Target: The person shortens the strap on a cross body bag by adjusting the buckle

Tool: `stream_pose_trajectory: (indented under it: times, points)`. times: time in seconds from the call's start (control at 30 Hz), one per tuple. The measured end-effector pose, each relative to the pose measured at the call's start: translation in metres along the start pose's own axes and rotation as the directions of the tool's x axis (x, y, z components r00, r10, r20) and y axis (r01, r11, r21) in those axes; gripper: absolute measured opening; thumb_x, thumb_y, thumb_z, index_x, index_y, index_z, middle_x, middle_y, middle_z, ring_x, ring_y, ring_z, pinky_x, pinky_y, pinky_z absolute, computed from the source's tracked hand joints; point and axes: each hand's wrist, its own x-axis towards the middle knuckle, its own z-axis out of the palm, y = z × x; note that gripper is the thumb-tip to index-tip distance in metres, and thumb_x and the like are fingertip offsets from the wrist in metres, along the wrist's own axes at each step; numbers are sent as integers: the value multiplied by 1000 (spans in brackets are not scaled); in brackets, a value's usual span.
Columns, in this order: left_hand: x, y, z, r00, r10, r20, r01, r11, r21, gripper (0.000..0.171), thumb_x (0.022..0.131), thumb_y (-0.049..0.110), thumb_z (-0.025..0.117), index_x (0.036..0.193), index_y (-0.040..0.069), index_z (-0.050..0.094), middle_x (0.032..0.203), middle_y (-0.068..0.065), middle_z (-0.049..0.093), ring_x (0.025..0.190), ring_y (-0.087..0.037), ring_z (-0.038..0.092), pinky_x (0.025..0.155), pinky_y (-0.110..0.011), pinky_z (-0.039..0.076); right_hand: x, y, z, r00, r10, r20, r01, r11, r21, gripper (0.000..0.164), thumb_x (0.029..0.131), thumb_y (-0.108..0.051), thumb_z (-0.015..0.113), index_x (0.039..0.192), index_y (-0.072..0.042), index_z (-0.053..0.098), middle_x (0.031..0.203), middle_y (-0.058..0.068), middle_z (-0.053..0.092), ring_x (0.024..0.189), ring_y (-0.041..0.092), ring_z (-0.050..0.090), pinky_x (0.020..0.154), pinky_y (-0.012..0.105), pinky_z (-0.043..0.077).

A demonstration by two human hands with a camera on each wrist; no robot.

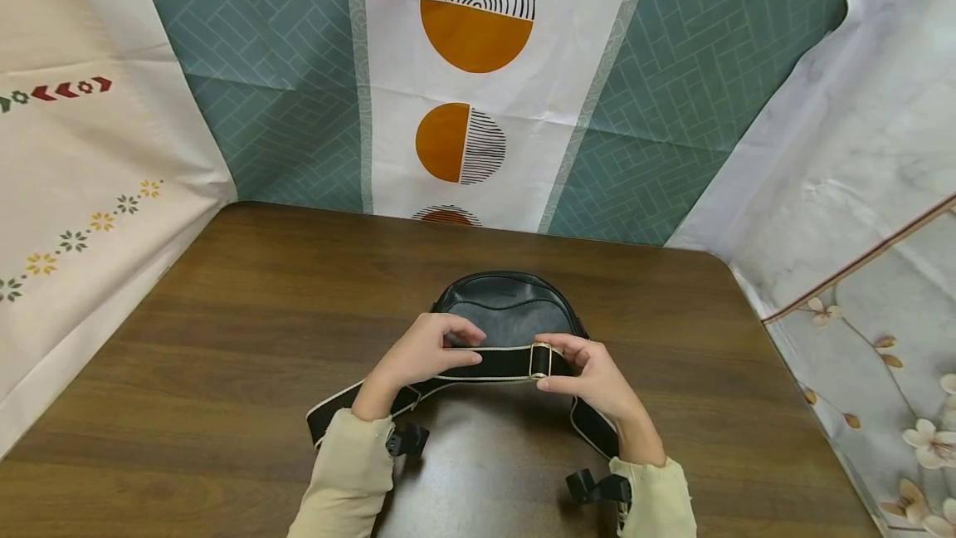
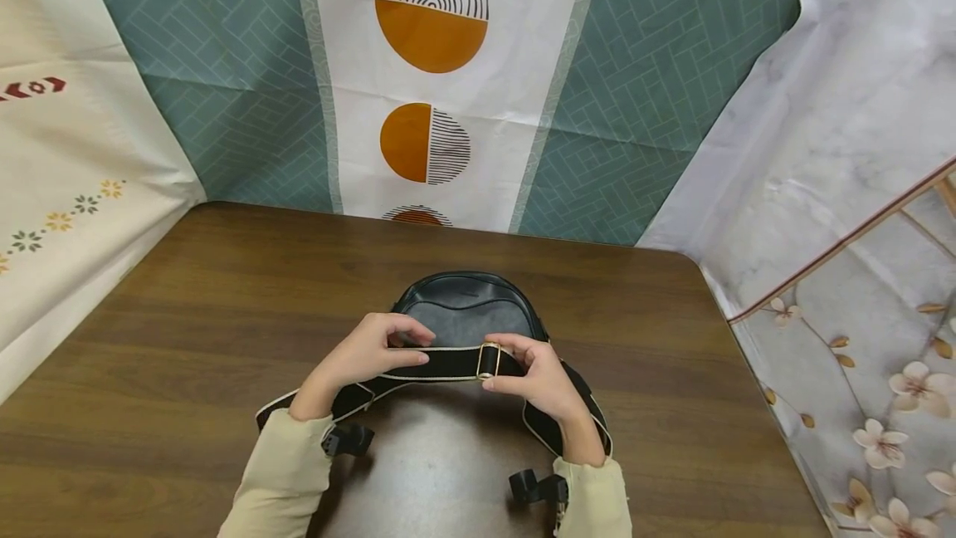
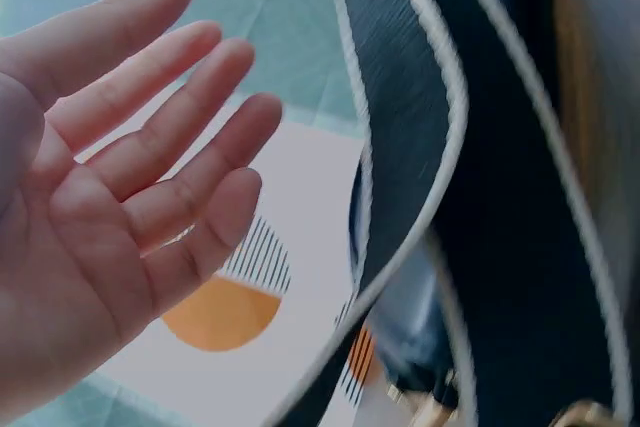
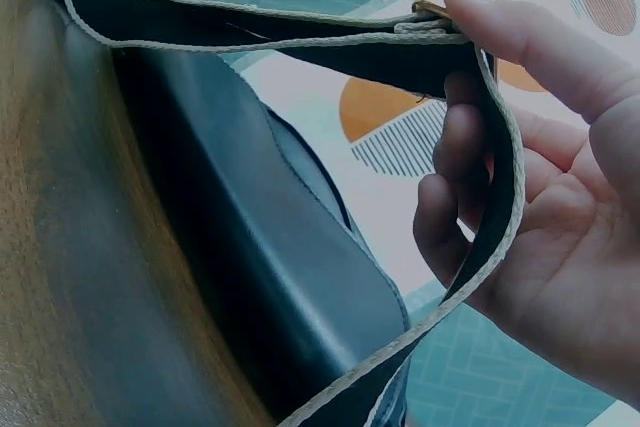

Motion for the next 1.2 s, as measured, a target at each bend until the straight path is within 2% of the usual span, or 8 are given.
stream_pose_trajectory:
  times: [0.13,0.37,0.57,0.77,0.9,1.07,1.2]
  points:
    - [7,4,13,999,31,-8,-31,1000,-1,26,74,12,73,97,2,67,94,-5,64,88,-20,56,73,-29,46,0,0,1,1000,-21,16,21,999,31,49,73,4,69,117,11,49,97,6,62,79,21,56,68,29,47]
    - [18,5,34,996,86,29,-85,996,-34,46,68,15,78,109,2,60,108,-7,60,103,-19,52,88,-40,40,1,-1,3,998,-56,36,55,997,52,48,74,7,67,117,11,44,95,6,61,79,18,56,66,28,47]
    - [24,6,46,993,105,50,-99,989,-110,49,65,20,80,107,8,58,103,1,60,99,-15,54,87,-37,41,2,-1,5,994,-91,62,85,992,93,50,73,8,67,114,12,39,95,2,62,82,15,57,69,31,46]
    - [26,5,50,987,154,39,-146,978,-146,46,66,16,79,106,7,59,94,2,63,87,-9,57,81,-30,44,2,1,4,991,-108,81,94,983,157,50,73,9,67,113,13,35,96,1,62,83,14,58,69,29,47]
    - [26,5,50,983,182,36,-178,978,-110,45,67,16,78,108,6,60,98,1,63,89,-5,56,79,-24,44,2,0,3,988,-116,104,93,974,206,52,74,7,68,113,12,34,96,3,62,82,14,58,67,27,47]
    - [25,3,47,979,197,45,-192,976,-101,45,69,18,78,109,5,60,102,0,62,91,-6,55,80,-23,43,1,-1,2,980,-135,147,92,959,269,52,78,4,65,117,16,33,97,5,62,81,15,58,66,24,47]
    - [24,5,45,980,194,43,-188,975,-122,46,69,18,78,109,6,60,102,-2,62,89,-8,56,77,-25,45,-1,0,-2,984,-94,148,59,972,226,44,82,4,59,116,19,37,96,5,63,82,15,60,70,24,48]
